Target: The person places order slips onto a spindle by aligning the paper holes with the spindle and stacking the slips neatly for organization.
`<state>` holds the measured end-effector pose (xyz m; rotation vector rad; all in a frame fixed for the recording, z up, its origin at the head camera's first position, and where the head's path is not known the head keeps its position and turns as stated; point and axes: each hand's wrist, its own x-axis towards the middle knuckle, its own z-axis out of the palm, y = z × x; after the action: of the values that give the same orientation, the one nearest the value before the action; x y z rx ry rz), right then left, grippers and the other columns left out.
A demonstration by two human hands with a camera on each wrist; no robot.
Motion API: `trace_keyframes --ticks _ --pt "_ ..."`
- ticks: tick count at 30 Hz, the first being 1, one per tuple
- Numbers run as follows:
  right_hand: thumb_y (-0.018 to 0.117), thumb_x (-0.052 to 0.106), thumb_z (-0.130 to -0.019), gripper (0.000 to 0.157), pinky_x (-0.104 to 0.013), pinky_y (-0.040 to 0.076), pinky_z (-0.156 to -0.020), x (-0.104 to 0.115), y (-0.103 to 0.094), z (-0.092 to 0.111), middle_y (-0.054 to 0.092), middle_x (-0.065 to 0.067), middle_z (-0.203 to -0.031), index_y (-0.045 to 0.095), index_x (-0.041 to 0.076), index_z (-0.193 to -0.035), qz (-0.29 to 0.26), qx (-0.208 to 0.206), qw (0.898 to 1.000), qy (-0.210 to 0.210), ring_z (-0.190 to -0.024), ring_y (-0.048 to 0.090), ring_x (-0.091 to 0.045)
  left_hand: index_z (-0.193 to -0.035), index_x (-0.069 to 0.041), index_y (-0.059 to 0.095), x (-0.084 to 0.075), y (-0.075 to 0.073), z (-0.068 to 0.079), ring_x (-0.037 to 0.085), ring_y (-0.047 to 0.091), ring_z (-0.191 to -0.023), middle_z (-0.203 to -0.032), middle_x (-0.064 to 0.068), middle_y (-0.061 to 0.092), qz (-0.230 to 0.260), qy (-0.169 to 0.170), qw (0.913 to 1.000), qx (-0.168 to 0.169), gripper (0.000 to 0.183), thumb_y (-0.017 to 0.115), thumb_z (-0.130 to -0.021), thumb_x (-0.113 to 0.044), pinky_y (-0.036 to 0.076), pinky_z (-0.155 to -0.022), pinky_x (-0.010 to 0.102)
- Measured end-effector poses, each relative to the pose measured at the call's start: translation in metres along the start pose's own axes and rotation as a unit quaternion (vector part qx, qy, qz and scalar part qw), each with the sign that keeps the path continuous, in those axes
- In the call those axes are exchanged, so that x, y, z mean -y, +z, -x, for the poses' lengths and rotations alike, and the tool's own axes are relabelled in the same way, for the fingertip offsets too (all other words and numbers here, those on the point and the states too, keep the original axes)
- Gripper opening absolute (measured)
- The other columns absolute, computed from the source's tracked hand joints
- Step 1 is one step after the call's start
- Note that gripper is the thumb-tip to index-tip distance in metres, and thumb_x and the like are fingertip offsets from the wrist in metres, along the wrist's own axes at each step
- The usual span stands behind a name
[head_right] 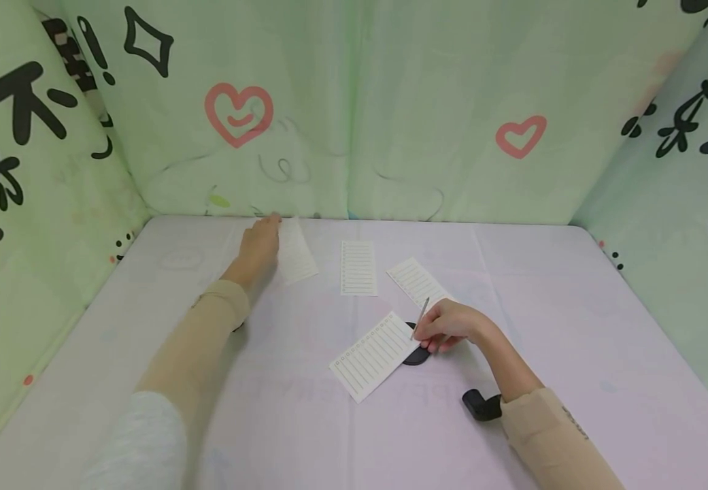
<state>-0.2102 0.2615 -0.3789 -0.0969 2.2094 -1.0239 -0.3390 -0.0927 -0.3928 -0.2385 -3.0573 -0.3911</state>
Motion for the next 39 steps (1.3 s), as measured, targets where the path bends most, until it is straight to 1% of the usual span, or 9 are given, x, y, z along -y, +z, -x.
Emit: trace_keyframes --ticks 2,4,8,13,15,19,23,33,39 --pt "0.067 0.013 -0.081 0.014 -0.018 0.047 -0.047 0.0 0.0 0.0 0.062 -0.001 -0.063 0.069 -0.001 -0.085 0.0 0.0 1.0 -0.001 -0.055 0.058 -0.008 -0.129 -0.002 0.038 0.003 -0.003 0.0 0.031 0.053 -0.105 -0.122 0.018 0.052 0.109 -0.005 0.994 -0.01 0.031 0.035 -0.098 -0.006 0.045 -0.087 0.042" --pt "0.067 0.013 -0.081 0.015 -0.018 0.047 -0.047 0.0 0.0 0.001 0.062 -0.001 -0.063 0.069 -0.001 -0.085 -0.001 0.001 1.0 -0.003 -0.055 0.058 -0.008 -0.123 -0.001 0.041 0.004 -0.006 0.002 0.029 0.054 -0.097 -0.113 0.019 0.054 0.211 -0.01 0.9772 -0.021 0.026 0.036 -0.098 -0.005 0.046 -0.082 0.039" --pt "0.067 0.013 -0.081 0.015 -0.018 0.046 -0.047 0.0 0.0 0.001 0.062 -0.001 -0.063 0.069 -0.001 -0.085 -0.001 0.001 1.0 -0.005 -0.055 0.058 -0.009 -0.116 0.002 0.043 0.006 -0.012 0.004 0.021 0.051 -0.08 -0.097 0.014 0.047 0.375 -0.027 0.9262 -0.026 0.021 0.041 -0.096 -0.005 0.05 -0.071 0.031" --pt "0.067 0.014 -0.081 0.015 -0.019 0.046 -0.048 0.0 0.001 0.001 0.062 -0.001 -0.064 0.068 0.0 -0.085 -0.001 -0.004 1.0 0.002 -0.055 0.058 -0.009 -0.117 0.003 0.042 0.005 -0.018 0.005 0.013 0.054 -0.067 -0.091 0.006 0.039 0.524 -0.068 0.849 0.0 0.024 0.045 -0.095 -0.004 0.055 -0.061 0.024" --pt "0.067 0.014 -0.081 0.015 -0.019 0.047 -0.048 0.0 0.001 0.001 0.062 -0.001 -0.064 0.068 0.0 -0.085 0.0 -0.006 1.0 0.005 -0.056 0.058 -0.009 -0.117 0.003 0.041 0.004 -0.021 0.008 0.012 0.055 -0.064 -0.091 0.006 0.041 0.56 -0.079 0.8246 0.016 0.024 0.045 -0.094 -0.004 0.055 -0.062 0.025" --pt "0.067 0.014 -0.081 0.015 -0.019 0.047 -0.048 0.001 0.002 0.001 0.062 -0.001 -0.064 0.068 0.0 -0.085 0.003 -0.008 1.0 0.008 -0.056 0.058 -0.009 -0.115 0.0 0.042 0.0 -0.027 0.013 0.013 0.057 -0.063 -0.089 0.008 0.048 0.607 -0.1 0.7871 0.048 0.022 0.048 -0.094 -0.004 0.055 -0.062 0.027" --pt "0.068 0.015 -0.081 0.015 -0.019 0.047 -0.048 0.001 0.002 0.0 0.062 -0.001 -0.064 0.068 0.0 -0.085 0.005 -0.007 1.0 0.009 -0.056 0.058 -0.009 -0.115 -0.002 0.042 -0.005 -0.03 0.019 0.015 0.058 -0.068 -0.092 0.009 0.051 0.624 -0.111 0.769 0.08 0.023 0.049 -0.094 -0.006 0.055 -0.062 0.027" --pt "0.069 0.019 -0.081 0.018 -0.023 0.05 -0.053 0.007 -0.003 0.009 0.064 -0.002 -0.068 0.069 0.002 -0.087 0.024 -0.01 1.0 0.011 -0.061 0.059 -0.011 -0.115 -0.001 0.042 -0.029 -0.041 0.038 0.024 0.057 -0.078 -0.092 0.009 0.053 0.634 -0.1 0.7534 0.144 0.023 0.049 -0.094 -0.005 0.054 -0.061 0.025" --pt "0.064 0.018 -0.085 0.028 -0.028 0.052 -0.06 0.018 -0.022 0.022 0.064 -0.005 -0.078 0.062 -0.003 -0.103 0.033 -0.02 0.999 -0.015 -0.069 0.059 -0.015 -0.114 -0.001 0.044 -0.043 -0.049 0.047 0.023 0.058 -0.078 -0.094 0.011 0.056 0.631 -0.071 0.7506 0.183 0.022 0.05 -0.094 -0.006 0.055 -0.063 0.026"
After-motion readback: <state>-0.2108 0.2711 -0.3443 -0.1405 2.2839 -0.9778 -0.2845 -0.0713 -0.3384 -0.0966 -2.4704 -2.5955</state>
